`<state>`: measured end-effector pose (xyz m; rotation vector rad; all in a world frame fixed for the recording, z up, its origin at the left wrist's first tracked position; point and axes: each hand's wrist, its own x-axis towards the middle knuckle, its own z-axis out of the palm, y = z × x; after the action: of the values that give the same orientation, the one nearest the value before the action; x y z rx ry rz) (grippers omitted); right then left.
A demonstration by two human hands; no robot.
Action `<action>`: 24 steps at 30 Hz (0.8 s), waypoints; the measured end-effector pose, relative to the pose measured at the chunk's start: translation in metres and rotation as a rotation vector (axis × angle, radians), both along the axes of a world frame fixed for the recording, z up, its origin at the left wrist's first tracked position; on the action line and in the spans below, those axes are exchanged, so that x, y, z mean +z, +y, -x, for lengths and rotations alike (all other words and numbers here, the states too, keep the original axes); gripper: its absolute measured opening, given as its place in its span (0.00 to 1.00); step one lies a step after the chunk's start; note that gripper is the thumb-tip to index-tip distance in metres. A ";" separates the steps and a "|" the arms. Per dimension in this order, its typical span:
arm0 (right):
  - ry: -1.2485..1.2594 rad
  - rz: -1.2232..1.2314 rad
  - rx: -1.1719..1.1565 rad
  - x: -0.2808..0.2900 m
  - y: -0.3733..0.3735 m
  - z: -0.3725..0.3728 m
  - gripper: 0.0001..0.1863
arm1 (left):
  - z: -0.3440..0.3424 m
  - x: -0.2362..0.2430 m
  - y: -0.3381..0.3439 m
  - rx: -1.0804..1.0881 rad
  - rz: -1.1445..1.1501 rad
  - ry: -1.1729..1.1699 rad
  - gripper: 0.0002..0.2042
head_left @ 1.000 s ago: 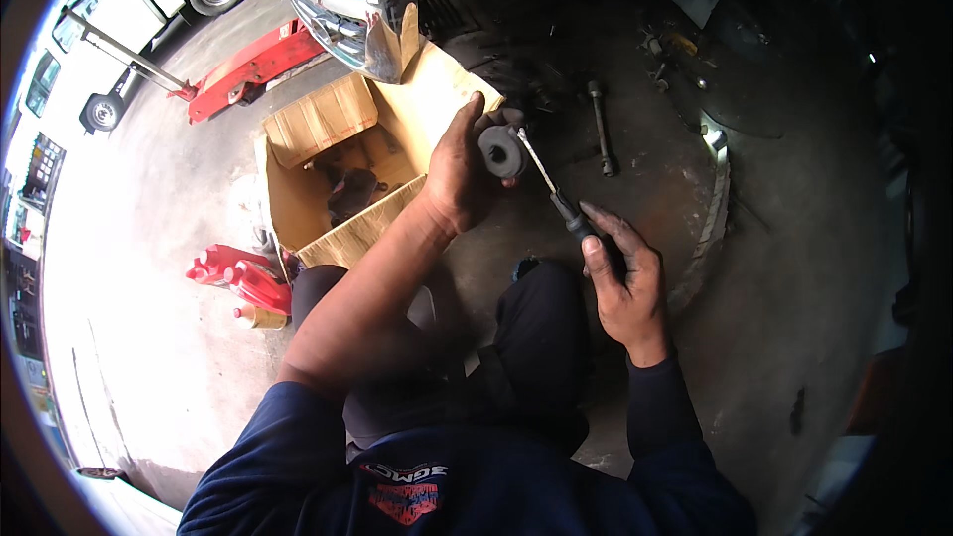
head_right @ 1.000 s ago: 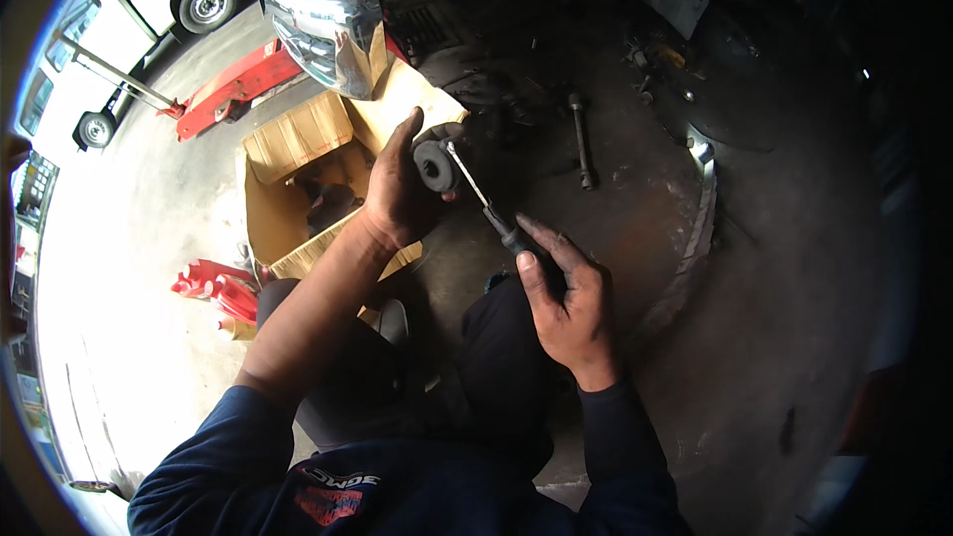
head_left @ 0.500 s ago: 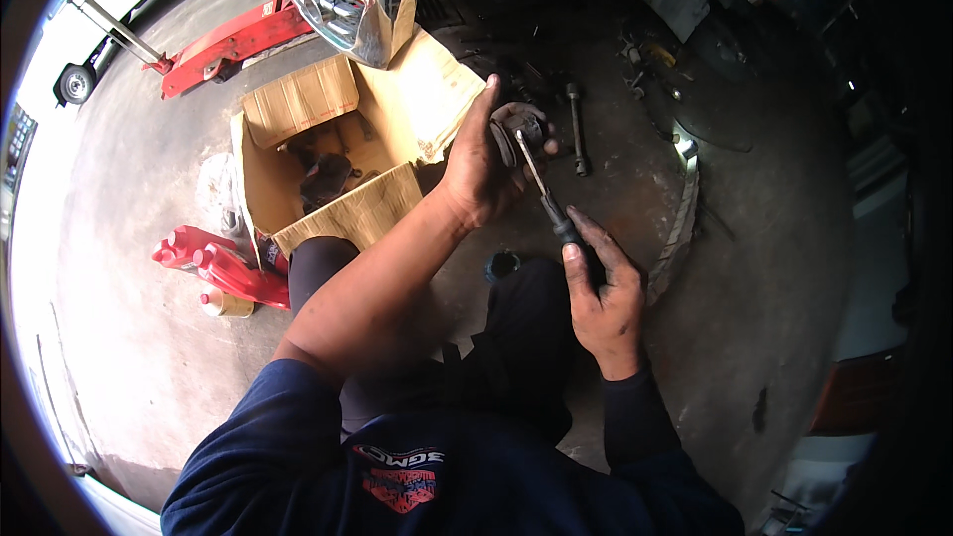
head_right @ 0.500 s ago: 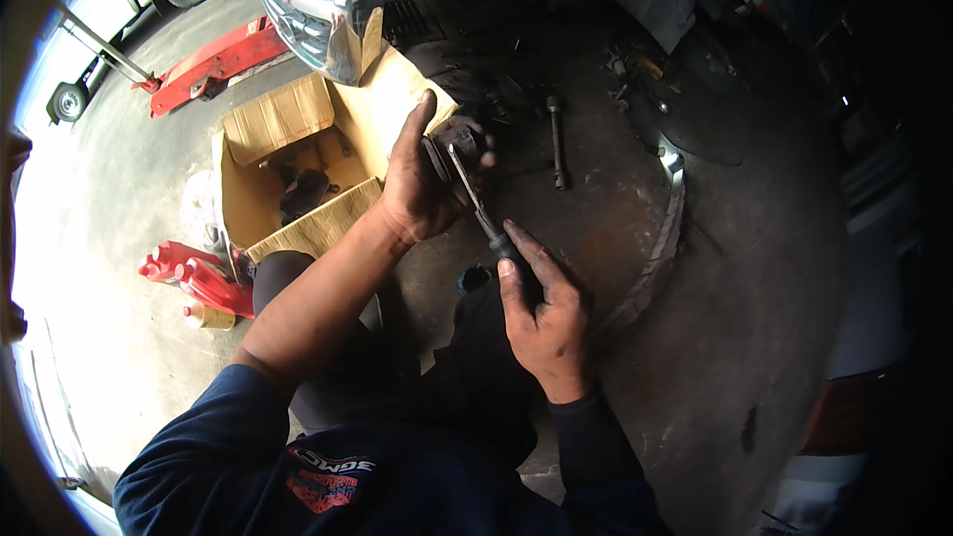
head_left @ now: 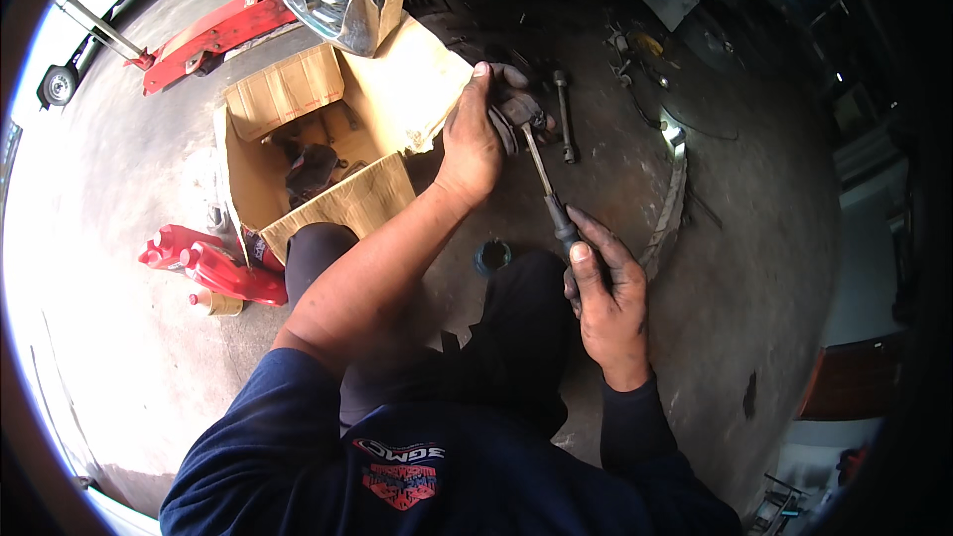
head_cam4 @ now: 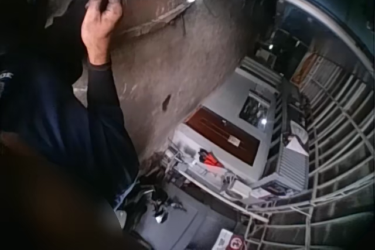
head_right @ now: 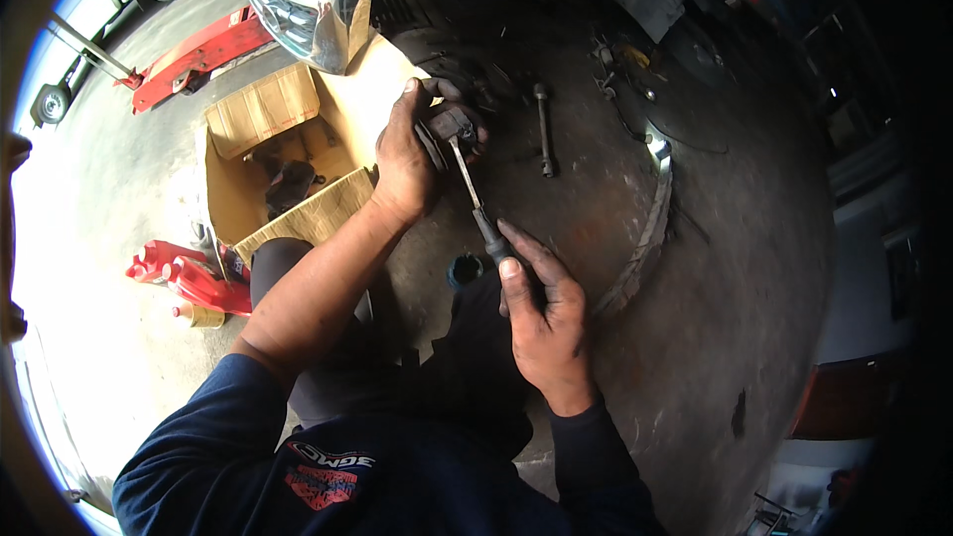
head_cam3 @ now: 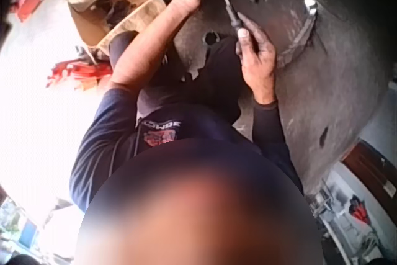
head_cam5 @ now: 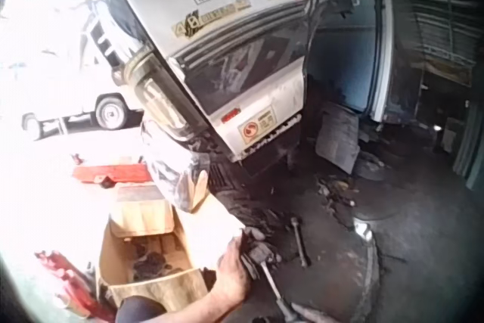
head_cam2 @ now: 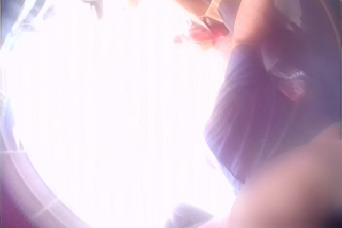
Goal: The person sits on the garage floor and handles various car parts, including a radiator and suspension components. They use a screwdriver to adjust parts and place items into a cardboard box.
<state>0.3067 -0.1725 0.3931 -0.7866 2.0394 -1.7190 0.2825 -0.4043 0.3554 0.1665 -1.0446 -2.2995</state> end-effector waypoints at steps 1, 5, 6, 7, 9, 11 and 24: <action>0.020 0.010 -0.006 -0.001 -0.001 0.000 0.21 | -0.001 0.001 -0.001 0.002 0.016 -0.005 0.26; 0.053 -0.019 -0.039 -0.002 -0.003 -0.002 0.20 | -0.002 0.002 -0.007 -0.021 0.094 -0.022 0.24; 0.065 -0.036 -0.044 -0.004 -0.003 -0.002 0.20 | -0.003 0.002 -0.008 -0.027 0.126 -0.012 0.24; 0.086 -0.043 -0.051 -0.005 -0.004 -0.002 0.20 | -0.003 0.001 -0.008 -0.028 0.147 -0.022 0.24; 0.147 -0.067 -0.070 -0.011 -0.007 -0.002 0.20 | -0.003 -0.001 -0.009 -0.035 0.185 -0.044 0.25; 0.186 -0.074 -0.084 -0.019 -0.011 -0.001 0.20 | -0.003 -0.003 -0.011 -0.043 0.215 -0.061 0.25; -0.847 0.201 0.056 -0.011 -0.020 0.009 0.24 | 0.005 -0.029 -0.033 0.225 0.674 -0.193 0.28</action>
<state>0.2973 -0.1921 0.3825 -0.0981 1.2711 -1.8088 0.2780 -0.4376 0.3260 0.2175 -1.7384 -1.6501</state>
